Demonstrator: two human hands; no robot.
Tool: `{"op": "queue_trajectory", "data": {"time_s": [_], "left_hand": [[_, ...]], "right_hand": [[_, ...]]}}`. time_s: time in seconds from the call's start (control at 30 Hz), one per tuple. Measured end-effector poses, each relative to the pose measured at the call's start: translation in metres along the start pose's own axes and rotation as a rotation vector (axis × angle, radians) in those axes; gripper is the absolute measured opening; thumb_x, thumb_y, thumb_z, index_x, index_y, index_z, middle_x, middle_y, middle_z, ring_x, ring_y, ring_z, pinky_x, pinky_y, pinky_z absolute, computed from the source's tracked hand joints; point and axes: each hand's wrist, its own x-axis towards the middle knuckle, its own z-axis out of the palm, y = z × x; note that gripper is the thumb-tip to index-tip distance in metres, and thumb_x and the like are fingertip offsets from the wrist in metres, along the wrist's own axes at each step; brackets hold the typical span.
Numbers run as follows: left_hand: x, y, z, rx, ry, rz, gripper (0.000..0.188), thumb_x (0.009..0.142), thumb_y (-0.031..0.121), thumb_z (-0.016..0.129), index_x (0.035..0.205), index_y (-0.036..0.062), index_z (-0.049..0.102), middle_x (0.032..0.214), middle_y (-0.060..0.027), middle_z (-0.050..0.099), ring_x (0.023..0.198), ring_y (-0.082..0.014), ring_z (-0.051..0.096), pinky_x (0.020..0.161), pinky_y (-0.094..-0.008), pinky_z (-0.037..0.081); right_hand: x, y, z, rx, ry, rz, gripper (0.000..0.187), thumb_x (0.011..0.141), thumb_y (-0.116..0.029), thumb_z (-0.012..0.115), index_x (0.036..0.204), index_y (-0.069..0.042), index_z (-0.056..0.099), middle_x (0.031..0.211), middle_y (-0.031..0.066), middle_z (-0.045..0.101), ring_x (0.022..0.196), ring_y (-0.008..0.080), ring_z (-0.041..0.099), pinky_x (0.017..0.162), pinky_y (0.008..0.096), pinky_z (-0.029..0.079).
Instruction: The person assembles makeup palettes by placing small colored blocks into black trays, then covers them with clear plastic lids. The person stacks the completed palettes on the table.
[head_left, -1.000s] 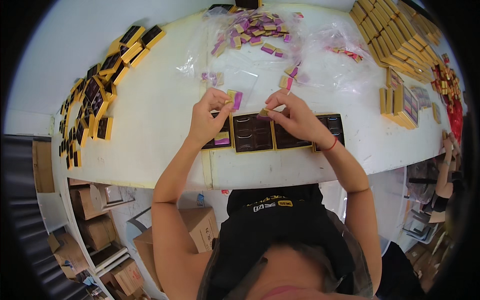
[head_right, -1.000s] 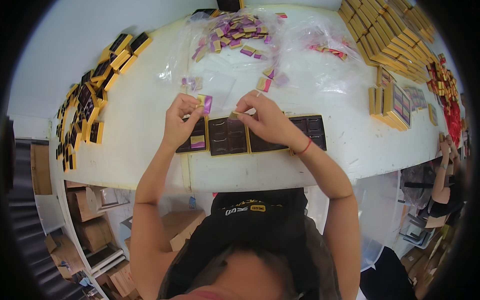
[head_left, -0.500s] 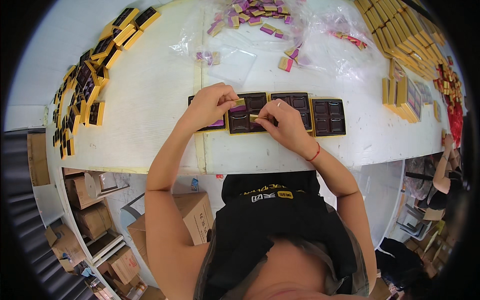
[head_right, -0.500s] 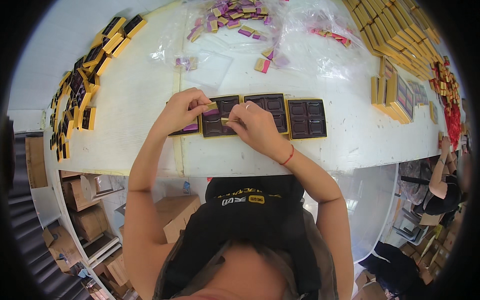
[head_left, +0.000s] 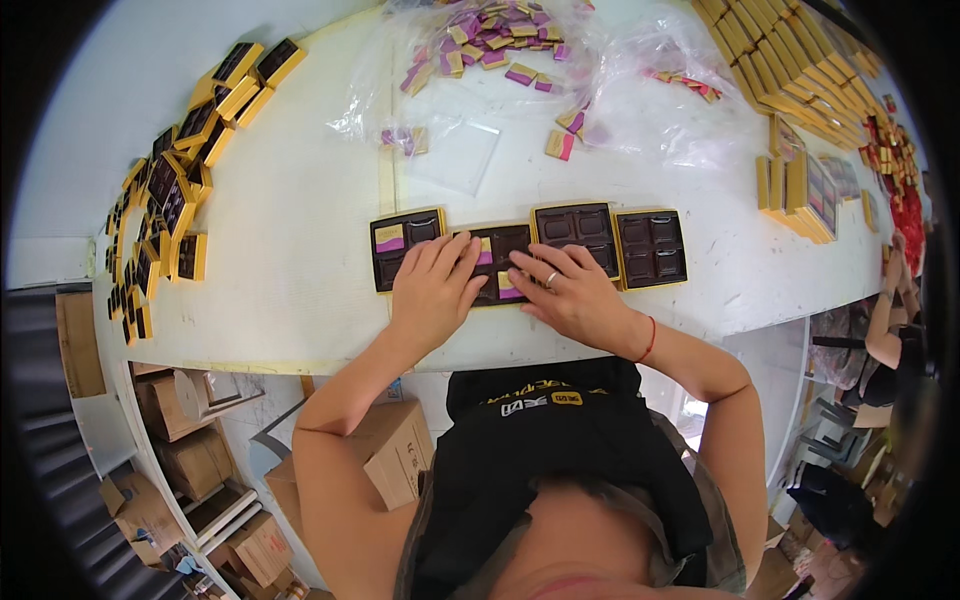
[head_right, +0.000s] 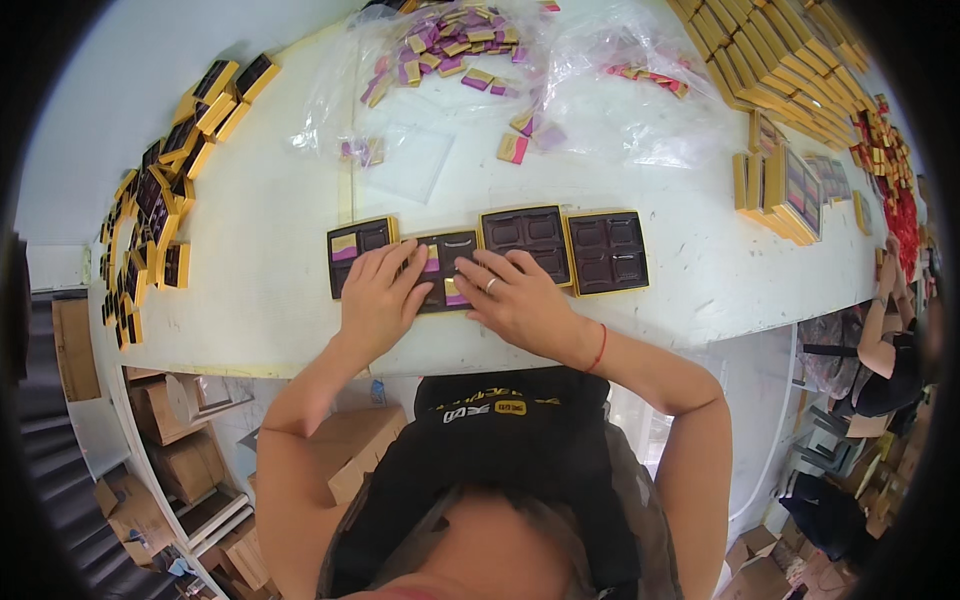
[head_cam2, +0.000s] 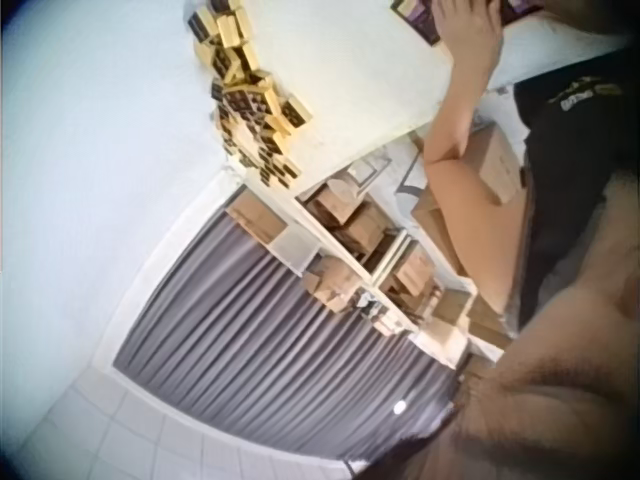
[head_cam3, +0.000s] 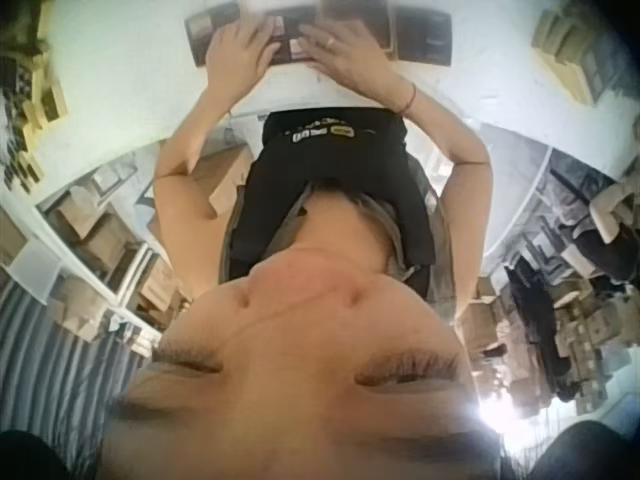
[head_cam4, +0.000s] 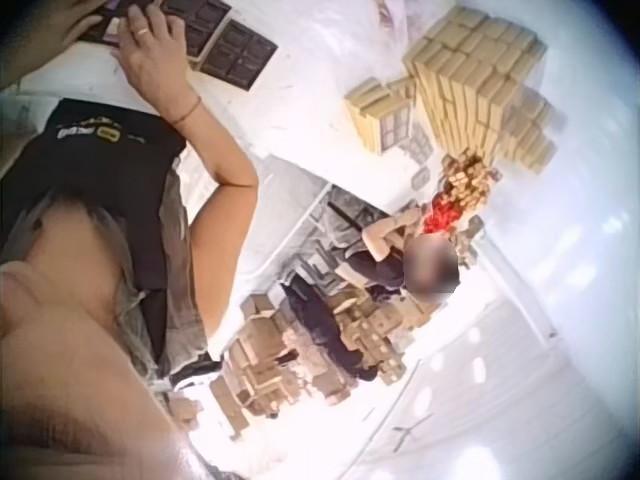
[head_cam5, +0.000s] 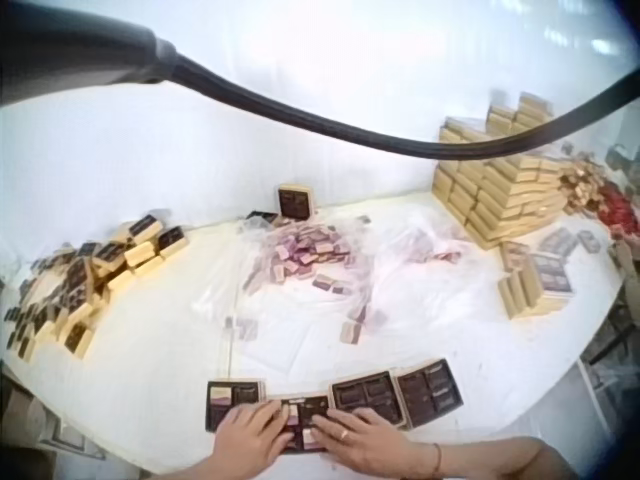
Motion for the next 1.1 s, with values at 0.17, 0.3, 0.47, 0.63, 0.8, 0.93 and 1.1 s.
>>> {"op": "queue_trajectory", "data": {"time_s": [0.17, 0.3, 0.47, 0.63, 0.8, 0.93, 1.1], "left_hand": [[0.056, -0.046, 0.006, -0.135, -0.057, -0.093, 0.018, 0.086, 0.013, 0.067, 0.104, 0.01, 0.07, 0.103, -0.01, 0.066, 0.099, -0.0294, 0.062, 0.085, -0.0398, 0.047], [0.182, -0.1, 0.072, -0.378, 0.099, -0.081, 0.02, 0.088, 0.01, 0.062, 0.107, 0.0064, 0.067, 0.102, -0.0126, 0.065, 0.102, -0.0341, 0.061, 0.083, -0.0429, 0.05], [0.253, -0.129, 0.122, -0.087, -0.215, 0.027, 0.03, 0.083, 0.015, 0.068, 0.113, 0.0126, 0.067, 0.105, -0.0124, 0.067, 0.1, -0.0332, 0.063, 0.084, -0.0435, 0.051], [0.245, -0.125, 0.113, -0.251, -0.19, -0.174, 0.017, 0.074, 0.019, 0.079, 0.08, 0.0087, 0.066, 0.091, -0.0086, 0.068, 0.086, -0.0267, 0.066, 0.071, -0.0394, 0.052], [0.164, -0.082, 0.062, -0.771, -0.161, -0.272, 0.015, 0.08, 0.016, 0.078, 0.088, 0.0072, 0.071, 0.077, -0.0043, 0.068, 0.068, -0.0149, 0.061, 0.066, -0.0283, 0.049], [0.101, -0.006, 0.032, -0.857, -0.278, -0.211, 0.013, 0.083, 0.011, 0.076, 0.094, 0.0051, 0.071, 0.08, -0.0044, 0.069, 0.07, -0.0121, 0.061, 0.066, -0.0257, 0.049], [0.096, 0.012, 0.045, -0.62, -0.268, -0.163, 0.013, 0.081, 0.016, 0.076, 0.09, 0.0086, 0.071, 0.082, -0.0042, 0.062, 0.081, -0.0205, 0.06, 0.07, -0.034, 0.049]], "right_hand": [[0.061, 0.067, 0.0, 0.262, 0.166, 0.071, 0.025, 0.089, -0.01, 0.065, 0.113, -0.005, 0.068, 0.117, 0.0167, 0.064, 0.109, 0.0347, 0.06, 0.093, 0.0414, 0.049], [0.139, 0.191, 0.014, -0.035, 0.275, 0.374, 0.023, 0.082, -0.001, 0.057, 0.102, 0.002, 0.067, 0.096, 0.0234, 0.068, 0.089, 0.0397, 0.066, 0.081, 0.0457, 0.053], [0.141, 0.242, 0.03, -0.254, -0.026, 0.592, 0.014, 0.076, -0.006, 0.062, 0.089, -0.004, 0.069, 0.092, 0.0174, 0.07, 0.091, 0.0344, 0.066, 0.081, 0.0447, 0.051], [0.125, 0.214, 0.026, -0.042, 0.3, 0.367, 0.008, 0.083, -0.011, 0.065, 0.088, -0.01, 0.07, 0.09, 0.01, 0.071, 0.088, 0.0304, 0.063, 0.081, 0.0406, 0.049], [0.045, 0.11, -0.047, 0.407, 0.291, 0.27, 0.01, 0.089, -0.004, 0.066, 0.098, -0.005, 0.07, 0.093, 0.0094, 0.068, 0.088, 0.0232, 0.063, 0.076, 0.0329, 0.05], [-0.027, 0.066, -0.062, 0.493, 0.061, 0.435, 0.014, 0.084, 0.0, 0.07, 0.096, -0.006, 0.07, 0.084, 0.007, 0.064, 0.082, 0.0234, 0.059, 0.072, 0.0334, 0.048], [-0.039, 0.059, -0.05, 0.356, 0.076, 0.352, 0.014, 0.081, 0.001, 0.072, 0.093, -0.007, 0.07, 0.081, 0.0052, 0.061, 0.08, 0.0247, 0.057, 0.07, 0.0337, 0.047]]}}
